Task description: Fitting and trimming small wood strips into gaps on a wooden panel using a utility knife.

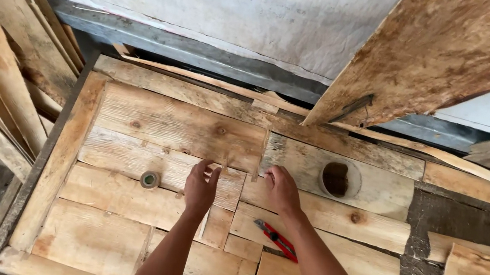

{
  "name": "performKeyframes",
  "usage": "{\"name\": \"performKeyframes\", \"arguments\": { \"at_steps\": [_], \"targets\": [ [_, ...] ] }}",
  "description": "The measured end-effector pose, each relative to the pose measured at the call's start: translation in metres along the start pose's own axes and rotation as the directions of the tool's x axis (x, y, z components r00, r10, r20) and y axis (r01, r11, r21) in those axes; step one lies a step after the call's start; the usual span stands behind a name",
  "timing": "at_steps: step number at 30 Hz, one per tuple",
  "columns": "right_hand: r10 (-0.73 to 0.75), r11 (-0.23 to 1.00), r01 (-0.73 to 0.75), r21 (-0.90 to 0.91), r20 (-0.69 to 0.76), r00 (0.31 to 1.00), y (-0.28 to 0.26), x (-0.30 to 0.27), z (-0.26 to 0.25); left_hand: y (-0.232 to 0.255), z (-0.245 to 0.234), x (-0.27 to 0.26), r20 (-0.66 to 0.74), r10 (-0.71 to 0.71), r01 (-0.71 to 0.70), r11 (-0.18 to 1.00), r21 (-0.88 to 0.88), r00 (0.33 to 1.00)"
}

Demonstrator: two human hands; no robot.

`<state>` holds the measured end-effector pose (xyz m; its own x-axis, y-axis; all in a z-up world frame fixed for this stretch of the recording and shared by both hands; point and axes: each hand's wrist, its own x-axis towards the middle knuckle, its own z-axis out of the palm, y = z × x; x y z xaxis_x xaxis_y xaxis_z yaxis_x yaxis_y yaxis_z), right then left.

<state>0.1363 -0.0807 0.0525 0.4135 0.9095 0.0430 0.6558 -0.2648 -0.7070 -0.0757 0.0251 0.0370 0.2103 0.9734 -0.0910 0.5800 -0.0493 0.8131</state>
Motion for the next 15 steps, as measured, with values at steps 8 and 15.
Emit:
{"name": "performKeyframes", "arguments": {
  "at_steps": [8, 15],
  "targets": [
    [0.229, 0.941, -0.219, 0.257, -0.010, 0.973, -0.018, -0.052, -0.033, 0.013, 0.015, -0.004, 0.170, 0.048, -0.088, 0.968, 0.236, 0.984],
    [0.402, 0.883, -0.386, 0.268, -0.005, 0.916, -0.013, -0.098, -0.026, 0.025, 0.016, -0.020, 0.131, 0.131, -0.136, 0.990, 0.028, 0.983]
  ]
}}
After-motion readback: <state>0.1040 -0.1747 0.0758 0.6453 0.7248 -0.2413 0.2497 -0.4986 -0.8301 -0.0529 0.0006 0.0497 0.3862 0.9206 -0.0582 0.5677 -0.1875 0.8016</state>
